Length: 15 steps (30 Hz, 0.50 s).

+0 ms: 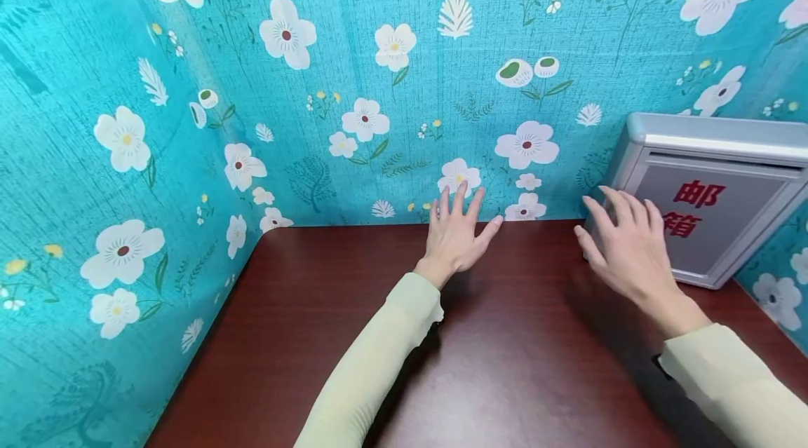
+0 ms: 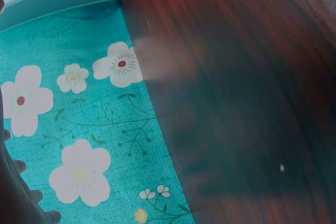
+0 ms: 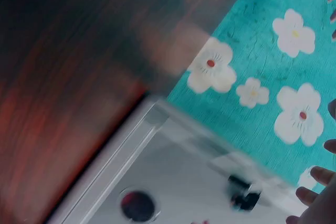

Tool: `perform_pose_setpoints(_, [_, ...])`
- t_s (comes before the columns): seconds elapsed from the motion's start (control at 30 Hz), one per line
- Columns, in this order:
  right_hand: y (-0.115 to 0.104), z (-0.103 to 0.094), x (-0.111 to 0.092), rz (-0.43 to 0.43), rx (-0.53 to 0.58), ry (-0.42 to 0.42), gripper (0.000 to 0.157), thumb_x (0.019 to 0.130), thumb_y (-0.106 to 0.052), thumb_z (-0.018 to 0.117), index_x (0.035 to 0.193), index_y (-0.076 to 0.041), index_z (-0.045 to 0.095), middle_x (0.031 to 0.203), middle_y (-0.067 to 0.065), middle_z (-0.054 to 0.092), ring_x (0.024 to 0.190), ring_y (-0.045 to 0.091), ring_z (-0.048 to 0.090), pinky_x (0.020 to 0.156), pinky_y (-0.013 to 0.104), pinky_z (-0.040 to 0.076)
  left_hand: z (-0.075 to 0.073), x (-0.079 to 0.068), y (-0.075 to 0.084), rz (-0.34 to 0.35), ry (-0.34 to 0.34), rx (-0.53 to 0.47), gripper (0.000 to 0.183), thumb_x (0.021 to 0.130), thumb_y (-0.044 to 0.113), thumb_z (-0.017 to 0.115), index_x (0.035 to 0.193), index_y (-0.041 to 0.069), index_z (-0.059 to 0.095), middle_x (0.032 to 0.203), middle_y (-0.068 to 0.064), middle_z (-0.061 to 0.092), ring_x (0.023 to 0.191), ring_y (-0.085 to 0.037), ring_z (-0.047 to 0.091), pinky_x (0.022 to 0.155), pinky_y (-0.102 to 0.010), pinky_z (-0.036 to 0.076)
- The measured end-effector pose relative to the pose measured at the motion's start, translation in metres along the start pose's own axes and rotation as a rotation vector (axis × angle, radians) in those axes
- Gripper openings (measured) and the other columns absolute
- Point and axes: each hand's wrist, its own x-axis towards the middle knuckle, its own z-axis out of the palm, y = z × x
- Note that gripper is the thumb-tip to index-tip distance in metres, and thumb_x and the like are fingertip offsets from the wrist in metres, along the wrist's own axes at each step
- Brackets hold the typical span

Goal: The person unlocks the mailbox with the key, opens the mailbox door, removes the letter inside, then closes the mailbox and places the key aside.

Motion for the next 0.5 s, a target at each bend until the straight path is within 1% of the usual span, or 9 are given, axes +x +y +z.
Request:
perform_pose_setpoints(0.13, [0.013, -0.009, -0.010, 0.050, 0.009, 0.060, 0.060, 0.090, -0.022, 0.070, 0.144, -0.003, 0.053, 0.152, 0.027, 0.040, 0.139, 0.051, 0.034, 0.119, 0.067, 0.011, 0.000, 0.001, 0.005, 0.009, 0.005, -0.005, 0.077, 0.100, 0.074, 0.017, 0.165, 0.034, 0.017, 0.171, 0.001, 0.010, 0.156, -0.035, 0.008, 0.122, -0.057, 0.018])
perform_pose_setpoints(0.23, [0.024, -0.018, -0.017, 0.076, 0.017, 0.120, 0.056, 0.091, -0.022, 0.067, 0.142, -0.001, 0.054, 0.153, 0.028, 0.039, 0.138, 0.053, 0.034, 0.118, 0.067, 0.014, 0.002, 0.001, 0.010, 0.019, 0.003, -0.037, 0.076, 0.101, 0.073, 0.018, 0.165, 0.033, 0.018, 0.171, 0.001, 0.011, 0.156, -0.036, 0.010, 0.122, -0.057, 0.018])
perform_pose_setpoints(0.33, [0.033, -0.025, -0.023, 0.111, 0.031, 0.175, 0.055, 0.091, -0.023, 0.064, 0.140, 0.001, 0.054, 0.155, 0.027, 0.037, 0.138, 0.053, 0.034, 0.116, 0.067, 0.017, 0.004, 0.001, 0.015, 0.012, -0.010, -0.064, 0.075, 0.101, 0.073, 0.018, 0.165, 0.033, 0.016, 0.171, 0.001, 0.011, 0.156, -0.035, 0.011, 0.122, -0.055, 0.020])
perform_pose_setpoints(0.4, [0.038, -0.029, -0.027, 0.152, 0.023, 0.189, 0.056, 0.091, -0.022, 0.063, 0.140, 0.002, 0.053, 0.158, 0.026, 0.034, 0.140, 0.052, 0.032, 0.116, 0.066, 0.017, 0.006, 0.002, 0.020, 0.009, -0.016, -0.087, 0.075, 0.101, 0.072, 0.018, 0.165, 0.032, 0.016, 0.171, 0.000, 0.013, 0.155, -0.036, 0.015, 0.122, -0.055, 0.022])
perform_pose_setpoints(0.5, [0.046, -0.033, -0.034, 0.237, -0.016, 0.191, 0.058, 0.092, -0.019, 0.061, 0.144, 0.004, 0.047, 0.161, 0.025, 0.028, 0.142, 0.052, 0.028, 0.117, 0.065, 0.015, 0.008, 0.002, 0.027, 0.001, -0.041, -0.145, 0.074, 0.102, 0.071, 0.020, 0.165, 0.032, 0.016, 0.170, 0.000, 0.014, 0.155, -0.035, 0.018, 0.121, -0.054, 0.026])
